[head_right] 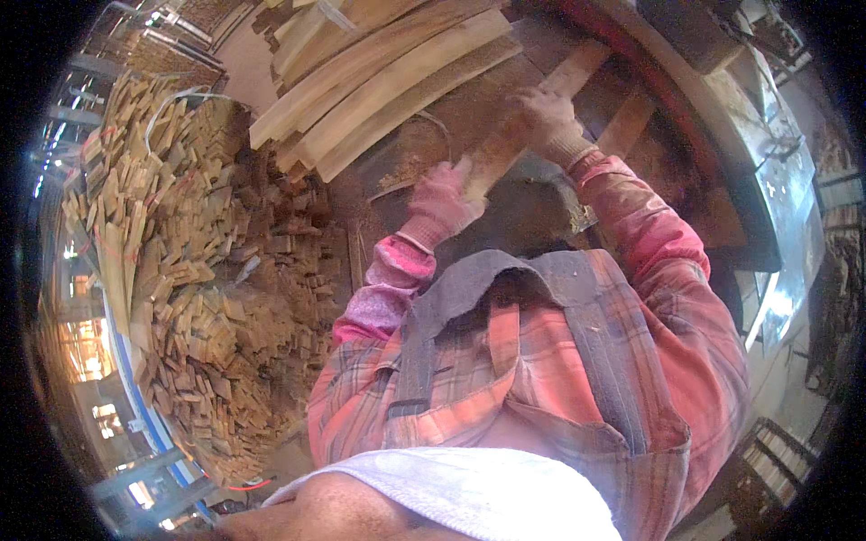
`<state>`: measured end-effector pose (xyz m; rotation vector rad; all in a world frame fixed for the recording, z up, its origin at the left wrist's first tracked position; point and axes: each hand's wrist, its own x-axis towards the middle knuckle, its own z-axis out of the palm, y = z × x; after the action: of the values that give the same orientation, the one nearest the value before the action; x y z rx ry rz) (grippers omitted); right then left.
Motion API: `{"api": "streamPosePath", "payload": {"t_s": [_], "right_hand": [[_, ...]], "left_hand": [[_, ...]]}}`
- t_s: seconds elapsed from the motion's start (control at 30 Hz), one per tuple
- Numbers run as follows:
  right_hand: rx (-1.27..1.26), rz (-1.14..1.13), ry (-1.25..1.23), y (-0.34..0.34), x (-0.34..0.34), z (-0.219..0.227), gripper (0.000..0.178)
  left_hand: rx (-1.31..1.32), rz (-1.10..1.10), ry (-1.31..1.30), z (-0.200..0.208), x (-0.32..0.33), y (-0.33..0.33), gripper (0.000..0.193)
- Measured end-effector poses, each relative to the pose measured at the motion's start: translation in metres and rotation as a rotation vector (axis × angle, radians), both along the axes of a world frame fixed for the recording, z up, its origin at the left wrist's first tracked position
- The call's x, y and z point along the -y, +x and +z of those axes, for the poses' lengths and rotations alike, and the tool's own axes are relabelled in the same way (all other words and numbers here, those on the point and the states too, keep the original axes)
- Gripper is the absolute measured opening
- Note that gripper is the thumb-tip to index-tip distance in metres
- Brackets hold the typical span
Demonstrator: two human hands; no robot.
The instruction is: The person unties a bundle of wooden planks and places them on a workbench. They then use a handheld air nozzle to blow dust off the planks and the work surface. The person proceeds to pick up individual planks and push them through a machine, likely a planer or saw, to process the wood.
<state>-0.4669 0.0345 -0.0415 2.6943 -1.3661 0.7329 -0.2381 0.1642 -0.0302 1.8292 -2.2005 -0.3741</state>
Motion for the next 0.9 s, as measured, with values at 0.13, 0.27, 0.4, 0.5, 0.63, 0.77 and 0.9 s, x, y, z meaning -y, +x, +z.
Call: {"api": "streamPosePath", "payload": {"t_s": [0.13, 0.27, 0.4, 0.5, 0.63, 0.77, 0.9], "right_hand": [[-0.132, -0.019, 0.116, 0.008, -0.001, -0.008, 0.028], [-0.214, -0.204, 0.24, -0.022, 0.01, -0.015, 0.032], [-0.21, -0.293, 0.119, -0.081, 0.023, -0.022, 0.03], [-0.185, -0.28, 0.16, -0.097, 0.026, -0.023, 0.029], [-0.148, -0.401, 0.09, -0.142, 0.054, -0.054, 0.03], [-0.098, -0.439, 0.098, -0.132, 0.054, -0.045, 0.032], [-0.1, -0.434, 0.215, -0.094, 0.036, -0.012, 0.032]], "left_hand": [[0.003, -0.1, 0.044, -0.009, -0.005, 0.013, 0.062], [-0.183, -0.131, -0.132, -0.016, 0.011, 0.053, 0.061], [0.298, 0.508, -0.247, 0.014, 0.057, 0.141, 0.071], [0.492, 0.597, -0.213, 0.028, 0.066, 0.195, 0.078], [0.49, 0.598, 0.025, 0.055, 0.076, 0.18, 0.073], [0.562, 0.532, 0.205, 0.062, 0.06, 0.164, 0.067], [0.272, 0.333, -0.102, 0.032, 0.028, 0.13, 0.051]]}}
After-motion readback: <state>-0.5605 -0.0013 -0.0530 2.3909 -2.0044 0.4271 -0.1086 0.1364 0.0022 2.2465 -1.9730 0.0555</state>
